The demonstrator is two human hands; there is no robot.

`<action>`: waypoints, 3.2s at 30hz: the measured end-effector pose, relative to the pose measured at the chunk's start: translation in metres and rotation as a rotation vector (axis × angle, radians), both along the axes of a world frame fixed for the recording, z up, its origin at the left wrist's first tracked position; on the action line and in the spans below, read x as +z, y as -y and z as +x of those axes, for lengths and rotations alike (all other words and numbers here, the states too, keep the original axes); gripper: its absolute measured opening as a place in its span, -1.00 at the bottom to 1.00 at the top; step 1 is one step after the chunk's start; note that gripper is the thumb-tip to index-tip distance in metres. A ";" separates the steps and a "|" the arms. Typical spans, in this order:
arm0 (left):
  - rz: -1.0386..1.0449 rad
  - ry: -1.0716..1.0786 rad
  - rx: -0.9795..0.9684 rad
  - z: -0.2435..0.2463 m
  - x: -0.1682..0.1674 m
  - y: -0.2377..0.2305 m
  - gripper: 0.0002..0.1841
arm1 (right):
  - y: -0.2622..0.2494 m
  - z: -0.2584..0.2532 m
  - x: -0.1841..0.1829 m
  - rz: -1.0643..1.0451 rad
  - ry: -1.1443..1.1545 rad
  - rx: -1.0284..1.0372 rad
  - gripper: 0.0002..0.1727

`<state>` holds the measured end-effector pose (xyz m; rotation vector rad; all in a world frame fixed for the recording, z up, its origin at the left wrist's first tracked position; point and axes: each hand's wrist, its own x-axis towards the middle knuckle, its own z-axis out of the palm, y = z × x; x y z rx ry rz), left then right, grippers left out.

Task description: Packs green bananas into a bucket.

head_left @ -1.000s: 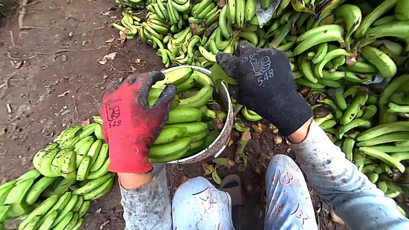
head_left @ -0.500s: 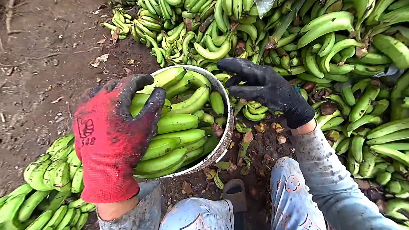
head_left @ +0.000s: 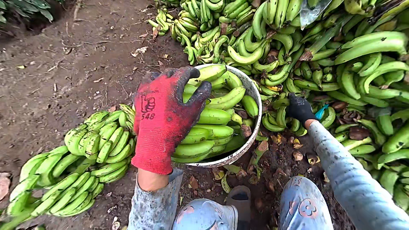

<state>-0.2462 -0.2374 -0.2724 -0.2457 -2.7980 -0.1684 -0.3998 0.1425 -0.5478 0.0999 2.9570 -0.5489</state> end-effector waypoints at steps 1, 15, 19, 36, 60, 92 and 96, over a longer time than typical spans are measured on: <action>-0.001 -0.009 -0.009 -0.001 0.002 -0.001 -0.52 | -0.001 0.022 0.015 -0.150 -0.126 -0.004 -0.33; -0.008 -0.005 -0.021 0.004 -0.003 -0.003 -0.49 | 0.163 0.114 0.257 -0.181 -0.410 0.281 -0.40; -0.002 0.019 -0.016 0.002 -0.002 -0.002 -0.49 | 0.154 0.122 0.293 -0.109 -0.127 0.406 -0.51; 0.007 0.041 0.020 -0.018 -0.015 0.014 -0.49 | 0.000 0.113 0.020 -0.307 -0.105 -0.425 0.00; 0.290 -0.077 -0.083 0.019 -0.008 -0.004 -0.50 | 0.151 0.043 0.281 -0.230 -0.326 0.973 0.18; 0.196 0.206 -0.087 -0.044 0.018 -0.021 -0.38 | 0.068 0.132 0.197 -0.996 -1.004 0.558 -0.38; 0.464 0.067 -0.163 -0.043 0.013 -0.011 -0.49 | 0.126 0.140 0.246 -0.404 -0.845 1.067 -0.42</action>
